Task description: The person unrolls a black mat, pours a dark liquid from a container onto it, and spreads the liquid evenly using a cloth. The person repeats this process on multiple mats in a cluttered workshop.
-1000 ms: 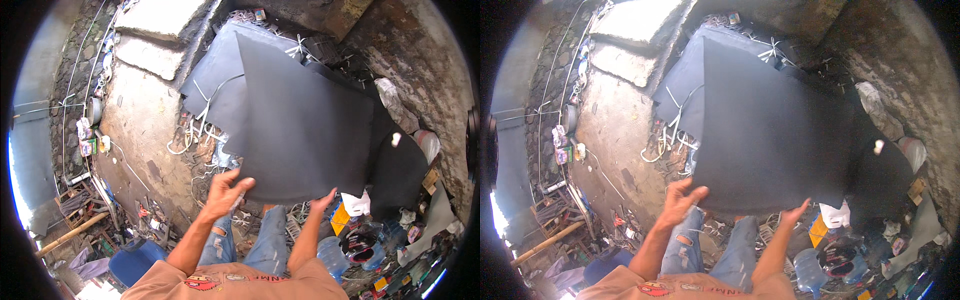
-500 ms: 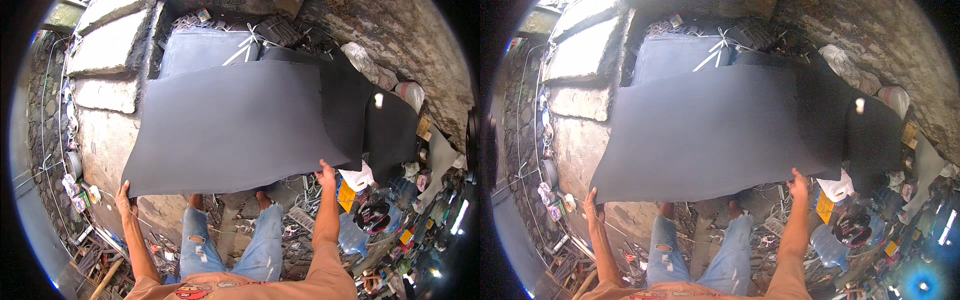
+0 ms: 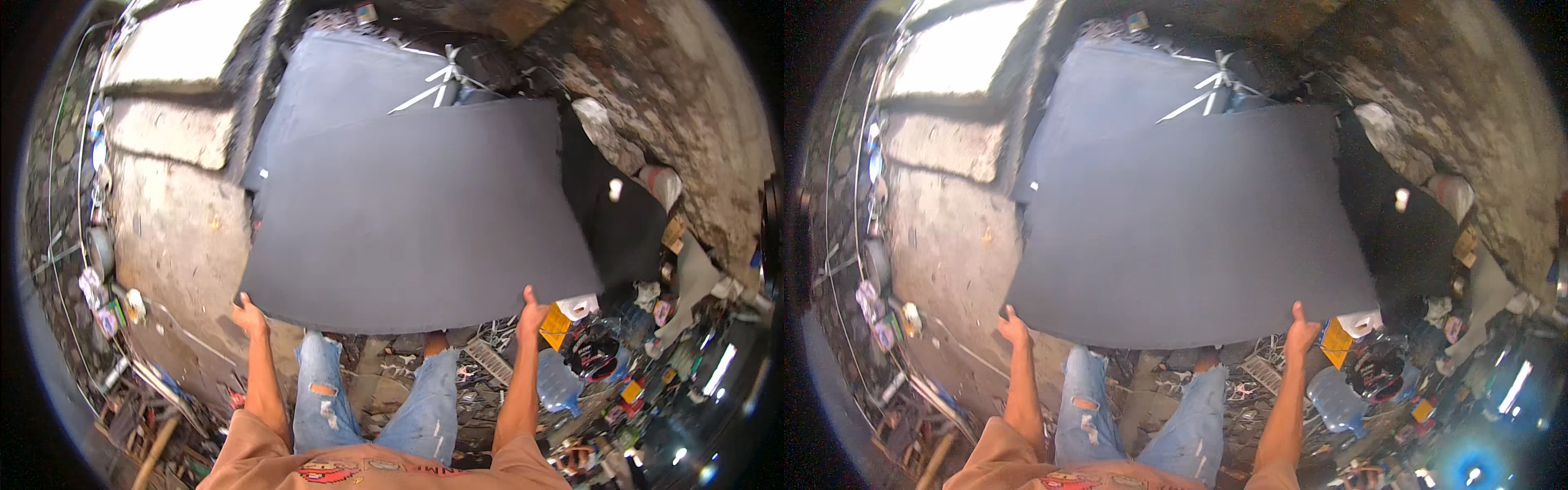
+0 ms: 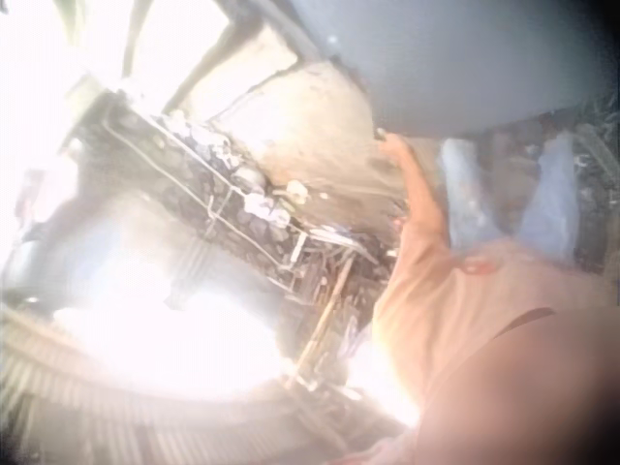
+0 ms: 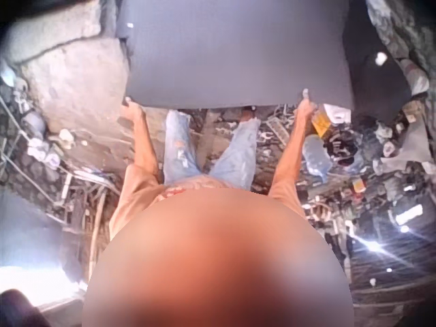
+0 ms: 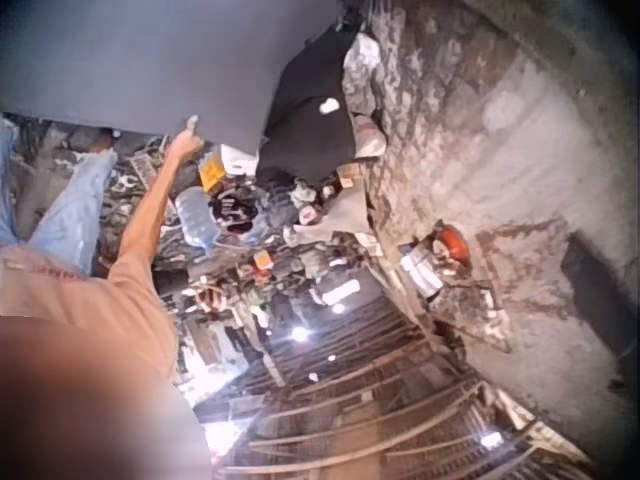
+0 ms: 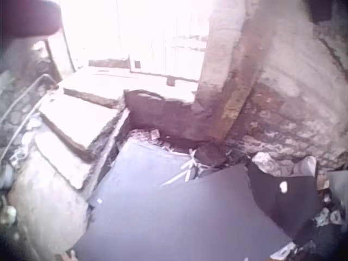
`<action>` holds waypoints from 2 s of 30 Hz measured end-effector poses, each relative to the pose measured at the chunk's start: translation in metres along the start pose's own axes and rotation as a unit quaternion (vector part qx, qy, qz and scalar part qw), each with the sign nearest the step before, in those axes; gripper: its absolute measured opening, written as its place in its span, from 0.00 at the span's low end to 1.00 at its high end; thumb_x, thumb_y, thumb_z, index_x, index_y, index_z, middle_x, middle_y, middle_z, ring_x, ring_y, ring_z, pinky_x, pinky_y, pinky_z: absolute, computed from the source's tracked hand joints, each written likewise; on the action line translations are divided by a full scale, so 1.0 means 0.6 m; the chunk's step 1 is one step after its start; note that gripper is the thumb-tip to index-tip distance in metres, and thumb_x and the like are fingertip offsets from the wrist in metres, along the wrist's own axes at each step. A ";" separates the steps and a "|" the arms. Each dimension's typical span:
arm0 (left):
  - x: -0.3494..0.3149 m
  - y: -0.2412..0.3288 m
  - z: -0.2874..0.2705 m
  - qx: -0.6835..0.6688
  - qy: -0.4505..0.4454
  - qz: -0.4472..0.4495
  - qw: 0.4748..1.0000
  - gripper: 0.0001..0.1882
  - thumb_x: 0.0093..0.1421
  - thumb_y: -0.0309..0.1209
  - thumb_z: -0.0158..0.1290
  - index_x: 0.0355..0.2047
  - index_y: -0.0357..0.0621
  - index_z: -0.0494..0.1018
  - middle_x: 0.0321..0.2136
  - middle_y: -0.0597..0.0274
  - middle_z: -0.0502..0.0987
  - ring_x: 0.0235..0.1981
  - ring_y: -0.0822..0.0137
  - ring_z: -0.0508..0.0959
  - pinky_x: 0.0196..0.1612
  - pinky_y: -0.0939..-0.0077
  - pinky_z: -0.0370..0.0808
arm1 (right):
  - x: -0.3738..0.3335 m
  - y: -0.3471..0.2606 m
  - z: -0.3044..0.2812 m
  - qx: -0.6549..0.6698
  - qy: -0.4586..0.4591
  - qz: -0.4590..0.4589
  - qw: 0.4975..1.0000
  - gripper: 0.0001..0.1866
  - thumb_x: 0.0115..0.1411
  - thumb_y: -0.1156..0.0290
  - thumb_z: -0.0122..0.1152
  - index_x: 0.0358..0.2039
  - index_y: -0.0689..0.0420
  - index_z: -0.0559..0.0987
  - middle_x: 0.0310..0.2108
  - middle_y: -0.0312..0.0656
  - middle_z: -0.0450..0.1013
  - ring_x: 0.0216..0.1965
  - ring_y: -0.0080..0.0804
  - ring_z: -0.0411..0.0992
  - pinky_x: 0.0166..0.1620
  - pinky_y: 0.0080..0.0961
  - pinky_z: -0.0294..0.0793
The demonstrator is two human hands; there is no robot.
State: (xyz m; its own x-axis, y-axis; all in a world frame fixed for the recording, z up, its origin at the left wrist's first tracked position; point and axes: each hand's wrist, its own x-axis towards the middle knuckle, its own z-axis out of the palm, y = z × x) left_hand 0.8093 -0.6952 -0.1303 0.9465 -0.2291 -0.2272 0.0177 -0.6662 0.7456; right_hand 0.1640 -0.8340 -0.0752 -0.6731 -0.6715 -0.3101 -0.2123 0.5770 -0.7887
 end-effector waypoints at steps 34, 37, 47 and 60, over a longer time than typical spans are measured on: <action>0.284 0.376 -0.839 -0.193 0.498 -0.004 0.845 0.45 0.55 0.52 0.67 0.54 0.19 0.66 0.49 0.40 0.77 0.40 0.53 0.82 0.39 0.59 0.82 | -0.348 -1.013 0.656 0.351 -0.474 -0.168 0.790 0.16 0.57 0.73 0.71 0.41 0.68 0.77 0.37 0.46 0.77 0.36 0.33 0.78 0.39 0.30 0.79; 0.314 0.183 -0.690 -0.378 0.222 -0.024 0.899 0.21 0.58 0.34 0.66 0.45 0.31 0.75 0.43 0.56 0.80 0.39 0.63 0.80 0.44 0.67 0.81 | -0.233 -0.907 0.798 0.290 -0.400 -0.168 0.853 0.27 0.61 0.70 0.67 0.54 0.76 0.69 0.49 0.57 0.75 0.48 0.40 0.77 0.48 0.35 0.80; 0.394 -0.048 -0.076 -0.218 0.040 -0.226 0.949 0.35 0.60 0.10 0.53 0.65 0.25 0.51 0.53 0.40 0.70 0.49 0.49 0.77 0.48 0.47 0.85 | -0.082 -0.006 0.340 -0.036 -0.268 0.238 0.933 0.18 0.67 0.64 0.58 0.56 0.54 0.74 0.40 0.37 0.79 0.34 0.27 0.78 0.33 0.26 0.79; 0.141 -0.153 -0.639 0.021 0.066 -0.443 0.894 0.21 0.68 0.43 0.48 0.59 0.55 0.65 0.46 0.61 0.79 0.43 0.60 0.81 0.45 0.54 0.78 | -0.175 0.163 0.324 0.526 -0.081 0.449 0.717 0.26 0.60 0.51 0.67 0.55 0.51 0.76 0.53 0.37 0.75 0.54 0.38 0.72 0.60 0.47 0.67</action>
State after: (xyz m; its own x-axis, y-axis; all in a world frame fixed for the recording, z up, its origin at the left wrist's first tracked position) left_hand 1.0116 -0.3813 0.0223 0.5970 0.4855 -0.6387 0.7697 -0.5712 0.2852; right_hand 0.3517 -0.7976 -0.2229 -0.0937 -0.3432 -0.9346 0.9655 0.1977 -0.1694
